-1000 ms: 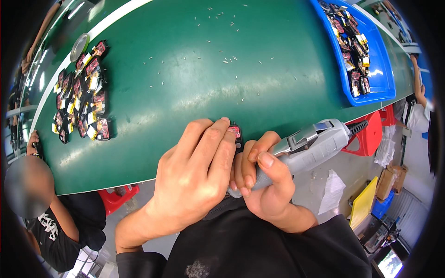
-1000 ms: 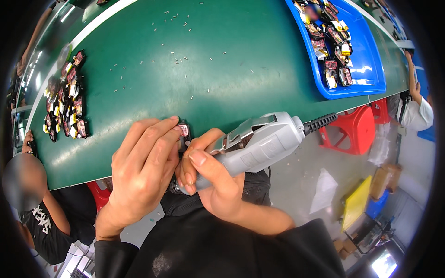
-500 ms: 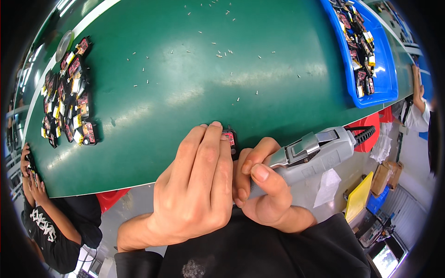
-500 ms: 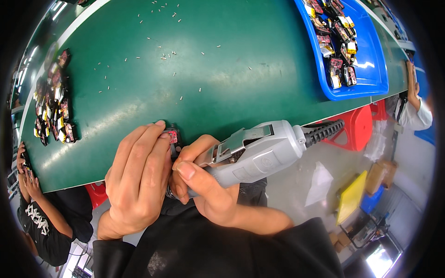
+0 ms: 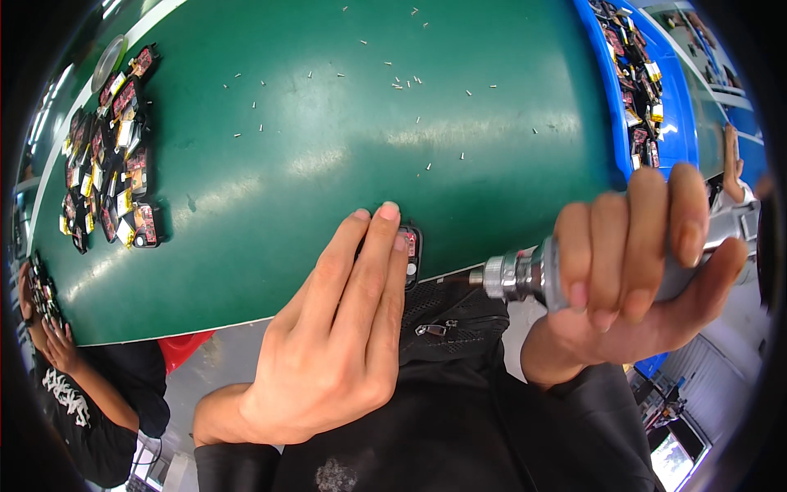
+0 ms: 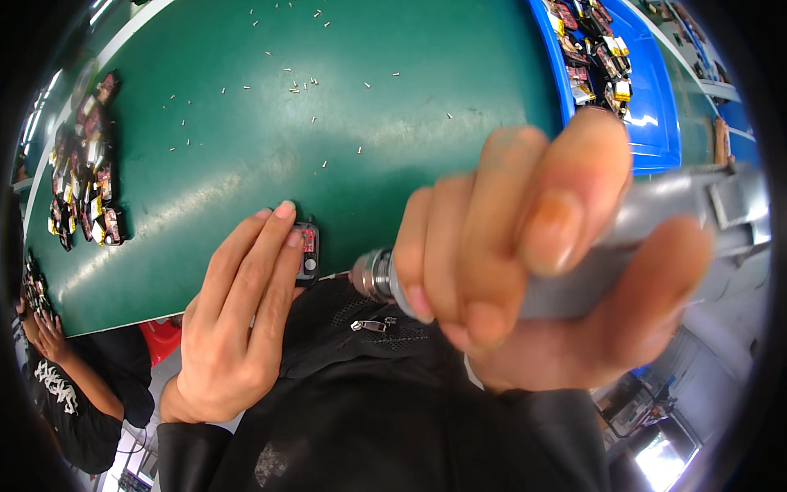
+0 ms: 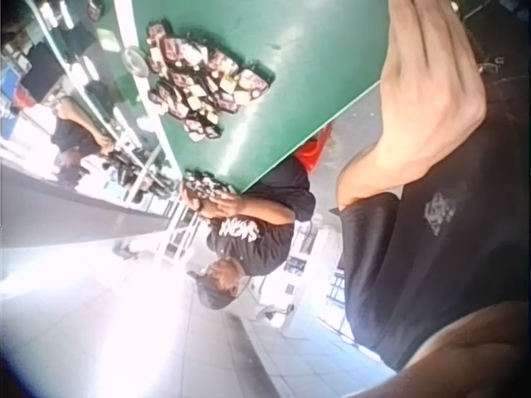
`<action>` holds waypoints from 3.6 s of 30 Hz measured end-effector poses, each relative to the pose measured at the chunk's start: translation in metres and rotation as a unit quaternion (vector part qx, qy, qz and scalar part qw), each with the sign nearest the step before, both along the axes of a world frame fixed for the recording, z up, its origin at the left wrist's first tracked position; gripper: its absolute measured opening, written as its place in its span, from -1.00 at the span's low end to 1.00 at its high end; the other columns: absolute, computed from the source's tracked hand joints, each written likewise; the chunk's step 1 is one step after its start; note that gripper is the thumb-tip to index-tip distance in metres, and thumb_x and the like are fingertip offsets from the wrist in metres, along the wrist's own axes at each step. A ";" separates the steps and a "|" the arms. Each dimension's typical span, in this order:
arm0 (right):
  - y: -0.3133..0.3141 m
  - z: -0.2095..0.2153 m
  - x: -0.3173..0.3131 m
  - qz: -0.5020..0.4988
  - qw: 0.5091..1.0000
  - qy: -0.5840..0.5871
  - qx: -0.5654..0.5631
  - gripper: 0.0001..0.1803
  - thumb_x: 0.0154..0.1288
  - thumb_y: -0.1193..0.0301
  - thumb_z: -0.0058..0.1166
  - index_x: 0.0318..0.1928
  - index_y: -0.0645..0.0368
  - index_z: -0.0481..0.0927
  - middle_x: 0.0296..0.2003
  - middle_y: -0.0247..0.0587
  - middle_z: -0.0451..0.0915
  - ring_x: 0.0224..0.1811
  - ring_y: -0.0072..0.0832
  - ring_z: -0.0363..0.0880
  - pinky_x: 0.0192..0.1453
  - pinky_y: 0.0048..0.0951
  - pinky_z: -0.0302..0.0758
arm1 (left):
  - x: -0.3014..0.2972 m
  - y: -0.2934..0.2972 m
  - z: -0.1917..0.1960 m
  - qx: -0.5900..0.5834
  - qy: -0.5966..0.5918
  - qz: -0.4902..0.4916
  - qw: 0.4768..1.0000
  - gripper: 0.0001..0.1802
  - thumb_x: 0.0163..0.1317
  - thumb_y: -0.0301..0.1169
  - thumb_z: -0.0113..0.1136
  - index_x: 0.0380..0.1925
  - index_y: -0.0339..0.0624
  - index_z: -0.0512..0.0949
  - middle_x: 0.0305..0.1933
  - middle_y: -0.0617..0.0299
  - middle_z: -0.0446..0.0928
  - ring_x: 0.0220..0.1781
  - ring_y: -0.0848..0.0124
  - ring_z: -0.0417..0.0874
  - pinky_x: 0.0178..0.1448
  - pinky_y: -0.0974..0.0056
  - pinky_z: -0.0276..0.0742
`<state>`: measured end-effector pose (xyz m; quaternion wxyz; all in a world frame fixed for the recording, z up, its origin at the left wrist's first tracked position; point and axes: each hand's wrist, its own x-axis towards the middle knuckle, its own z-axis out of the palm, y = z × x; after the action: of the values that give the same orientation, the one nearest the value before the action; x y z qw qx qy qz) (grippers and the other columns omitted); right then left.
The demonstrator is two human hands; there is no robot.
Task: Using an electric screwdriver to fasten screws onto small electronic components on an assembly line.
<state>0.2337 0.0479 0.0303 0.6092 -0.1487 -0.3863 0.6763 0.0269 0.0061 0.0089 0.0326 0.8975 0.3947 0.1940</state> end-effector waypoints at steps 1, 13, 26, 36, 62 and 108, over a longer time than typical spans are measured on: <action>0.004 -0.006 0.002 0.006 0.999 0.038 0.010 -0.68 0.49 0.11 -0.23 -0.28 0.08 0.33 -0.63 -0.37 0.33 -0.73 -0.61 0.23 -0.50 -0.50 0.32 | -0.001 0.000 -0.002 -0.001 -0.001 0.002 1.000 -0.66 -0.22 -0.61 0.19 -0.36 -0.64 0.59 -0.12 -0.27 0.58 -0.08 0.01 0.63 -0.09 0.24 0.66; 0.023 -0.002 -0.010 0.005 0.994 -0.110 0.009 -0.66 0.50 0.11 -0.29 -0.26 0.10 0.36 -0.64 -0.38 0.35 -0.71 -0.61 0.23 -0.51 -0.52 0.29 | 0.000 0.000 -0.010 0.047 -0.013 -0.001 0.999 -0.68 -0.22 -0.62 0.22 -0.37 -0.62 0.62 -0.14 -0.24 0.60 -0.11 0.04 0.65 -0.11 0.25 0.68; 0.030 -0.011 -0.005 0.045 0.997 -0.067 0.006 -0.66 0.50 0.13 -0.33 -0.25 0.11 0.37 -0.63 -0.36 0.36 -0.71 -0.60 0.23 -0.49 -0.49 0.31 | 0.001 -0.002 -0.009 0.003 -0.046 0.010 0.999 -0.69 -0.12 -0.73 0.23 -0.28 -0.66 0.55 -0.10 -0.23 0.58 -0.09 -0.01 0.64 -0.11 0.15 0.69; 0.028 -0.014 -0.013 0.045 0.997 -0.057 -0.008 -0.65 0.51 0.11 -0.35 -0.29 0.09 0.36 -0.63 -0.36 0.35 -0.71 -0.58 0.23 -0.47 -0.50 0.32 | -0.001 -0.002 -0.012 0.012 -0.053 0.008 0.999 -0.69 -0.13 -0.71 0.24 -0.29 -0.66 0.54 -0.09 -0.22 0.57 -0.09 0.00 0.64 -0.13 0.15 0.68; 0.019 0.015 -0.030 0.189 0.962 0.111 0.163 -0.95 0.32 0.52 -0.01 -0.28 0.21 0.40 -0.53 -0.12 0.47 -0.62 -0.40 0.43 -0.47 -0.43 0.47 | -0.036 -0.026 0.004 -0.024 -0.046 0.068 0.996 -0.59 -0.05 -0.63 0.15 -0.10 -0.51 0.52 0.05 -0.16 0.51 0.09 0.02 0.54 0.09 0.11 0.55; -0.018 -0.002 0.006 0.041 0.976 0.207 0.057 -0.72 0.45 0.27 -0.19 0.07 0.11 0.33 -0.51 -0.26 0.49 -0.47 -0.38 0.48 -0.28 -0.32 0.45 | -0.014 -0.005 0.008 -0.121 -0.336 0.139 0.924 -0.90 0.17 -0.74 0.09 -0.35 -0.38 0.44 -0.39 0.06 0.51 -0.38 0.35 0.53 -0.26 0.36 0.46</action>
<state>0.2399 0.0300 0.0287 0.6551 0.0455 -0.2961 0.6937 0.0133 0.0007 0.0174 0.2445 0.7049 0.5022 0.4372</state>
